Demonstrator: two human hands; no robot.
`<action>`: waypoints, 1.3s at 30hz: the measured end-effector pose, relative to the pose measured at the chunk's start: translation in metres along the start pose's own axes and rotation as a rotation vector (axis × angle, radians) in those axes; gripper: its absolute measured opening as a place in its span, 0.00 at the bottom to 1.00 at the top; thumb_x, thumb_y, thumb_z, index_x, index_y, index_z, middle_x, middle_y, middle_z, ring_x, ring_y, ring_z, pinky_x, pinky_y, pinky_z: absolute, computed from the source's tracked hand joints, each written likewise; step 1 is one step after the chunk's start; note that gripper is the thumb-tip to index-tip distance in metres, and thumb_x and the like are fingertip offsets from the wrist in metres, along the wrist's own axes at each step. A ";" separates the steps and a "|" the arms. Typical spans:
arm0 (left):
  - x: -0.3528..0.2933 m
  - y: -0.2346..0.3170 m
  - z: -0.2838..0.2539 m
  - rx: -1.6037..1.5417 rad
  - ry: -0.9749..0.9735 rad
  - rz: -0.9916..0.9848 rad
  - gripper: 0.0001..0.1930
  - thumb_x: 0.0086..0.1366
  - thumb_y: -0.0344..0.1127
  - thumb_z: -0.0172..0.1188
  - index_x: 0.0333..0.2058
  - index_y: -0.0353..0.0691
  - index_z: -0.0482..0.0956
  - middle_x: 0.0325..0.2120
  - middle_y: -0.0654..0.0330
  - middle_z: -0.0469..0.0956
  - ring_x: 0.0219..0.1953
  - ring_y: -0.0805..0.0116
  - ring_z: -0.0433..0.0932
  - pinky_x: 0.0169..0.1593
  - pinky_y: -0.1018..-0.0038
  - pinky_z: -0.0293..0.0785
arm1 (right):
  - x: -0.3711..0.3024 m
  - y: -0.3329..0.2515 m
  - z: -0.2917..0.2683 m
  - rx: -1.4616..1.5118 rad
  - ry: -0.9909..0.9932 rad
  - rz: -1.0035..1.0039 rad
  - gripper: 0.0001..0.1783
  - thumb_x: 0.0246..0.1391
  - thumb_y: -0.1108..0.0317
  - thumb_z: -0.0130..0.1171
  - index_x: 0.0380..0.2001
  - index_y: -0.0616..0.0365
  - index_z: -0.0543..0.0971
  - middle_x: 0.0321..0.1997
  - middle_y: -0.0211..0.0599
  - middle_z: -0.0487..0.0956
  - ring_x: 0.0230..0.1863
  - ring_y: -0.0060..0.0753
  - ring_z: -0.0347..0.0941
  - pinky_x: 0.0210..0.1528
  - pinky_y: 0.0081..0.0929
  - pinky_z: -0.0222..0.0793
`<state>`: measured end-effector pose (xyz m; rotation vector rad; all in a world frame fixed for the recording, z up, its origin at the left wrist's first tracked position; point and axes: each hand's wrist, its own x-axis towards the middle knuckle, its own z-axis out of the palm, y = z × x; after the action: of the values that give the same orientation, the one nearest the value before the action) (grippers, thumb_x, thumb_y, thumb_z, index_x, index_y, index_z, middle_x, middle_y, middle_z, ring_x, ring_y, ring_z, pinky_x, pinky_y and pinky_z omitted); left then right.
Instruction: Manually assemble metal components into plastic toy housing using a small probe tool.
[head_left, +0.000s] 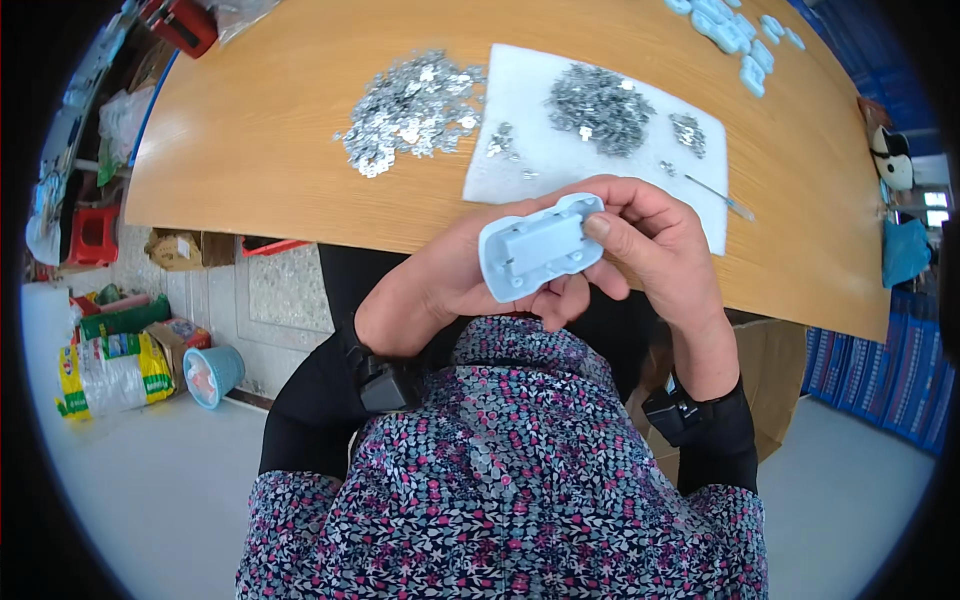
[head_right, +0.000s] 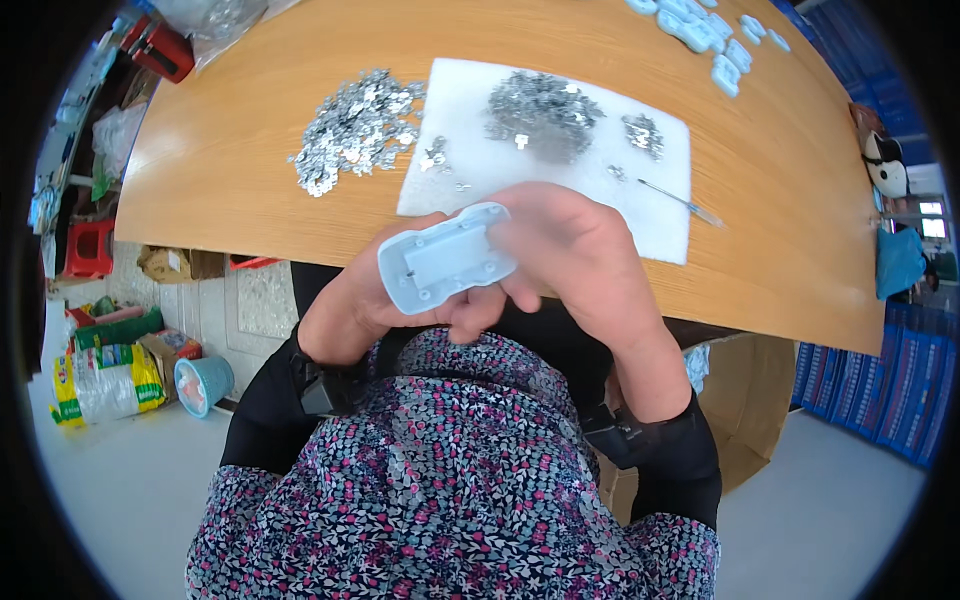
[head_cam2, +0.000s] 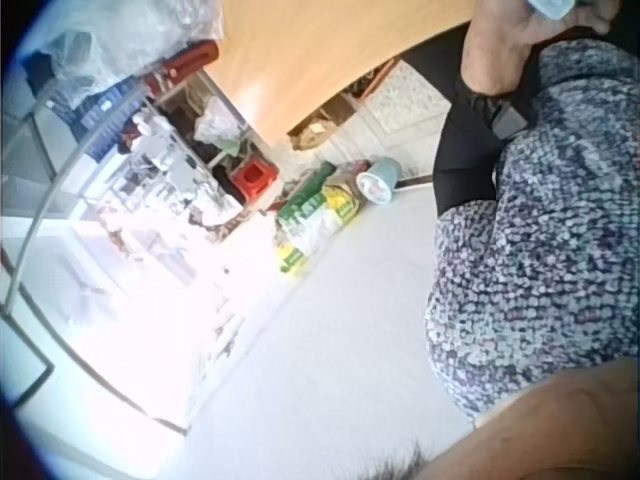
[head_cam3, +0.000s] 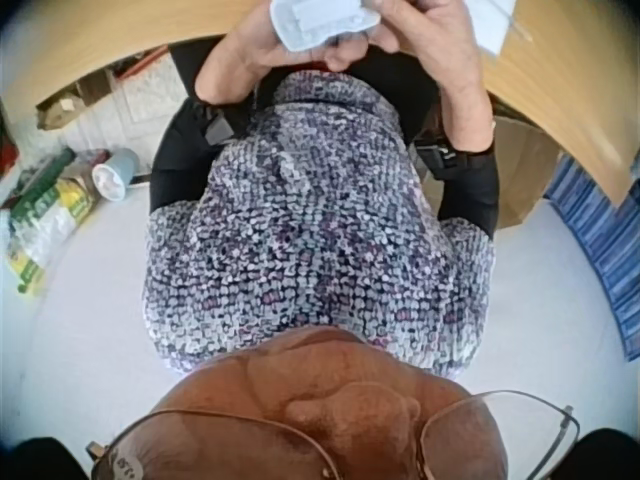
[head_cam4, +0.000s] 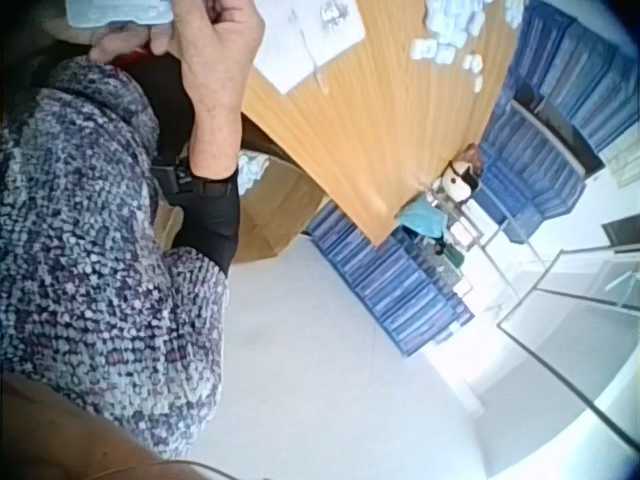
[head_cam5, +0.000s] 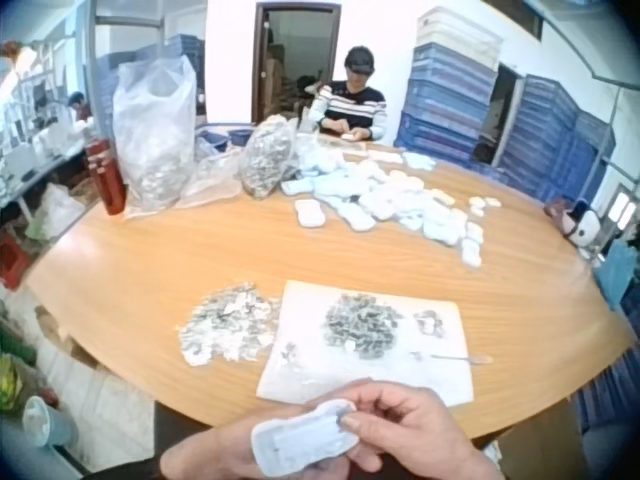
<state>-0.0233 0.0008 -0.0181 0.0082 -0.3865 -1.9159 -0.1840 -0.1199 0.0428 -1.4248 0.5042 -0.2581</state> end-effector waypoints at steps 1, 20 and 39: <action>0.006 0.001 0.009 0.112 0.120 -0.064 0.28 0.78 0.49 0.36 0.71 0.46 0.50 0.47 0.44 0.77 0.37 0.57 0.82 0.41 0.63 0.83 | -0.007 0.002 -0.009 -0.021 0.028 -0.028 0.13 0.62 0.72 0.58 0.48 0.65 0.78 0.44 0.34 0.82 0.44 0.22 0.76 0.49 0.24 0.72; 0.140 0.203 -0.031 2.089 0.973 0.156 0.21 0.67 0.46 0.57 0.54 0.39 0.77 0.39 0.54 0.81 0.40 0.60 0.79 0.45 0.65 0.76 | -0.323 0.202 -0.287 -0.571 1.167 0.232 0.15 0.62 0.69 0.60 0.49 0.67 0.78 0.37 0.34 0.80 0.35 0.24 0.74 0.39 0.23 0.71; 0.289 0.323 -0.095 2.502 1.335 -0.033 0.49 0.50 0.78 0.59 0.67 0.58 0.66 0.67 0.50 0.61 0.68 0.41 0.56 0.66 0.43 0.58 | -0.092 0.060 -0.243 -0.920 0.832 -0.192 0.09 0.57 0.79 0.56 0.42 0.63 0.78 0.50 0.44 0.72 0.54 0.42 0.69 0.58 0.33 0.65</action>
<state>0.1802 -0.3906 0.0304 2.4958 -1.3605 0.0416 -0.3883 -0.2814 -0.0156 -2.2477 1.2737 -0.8687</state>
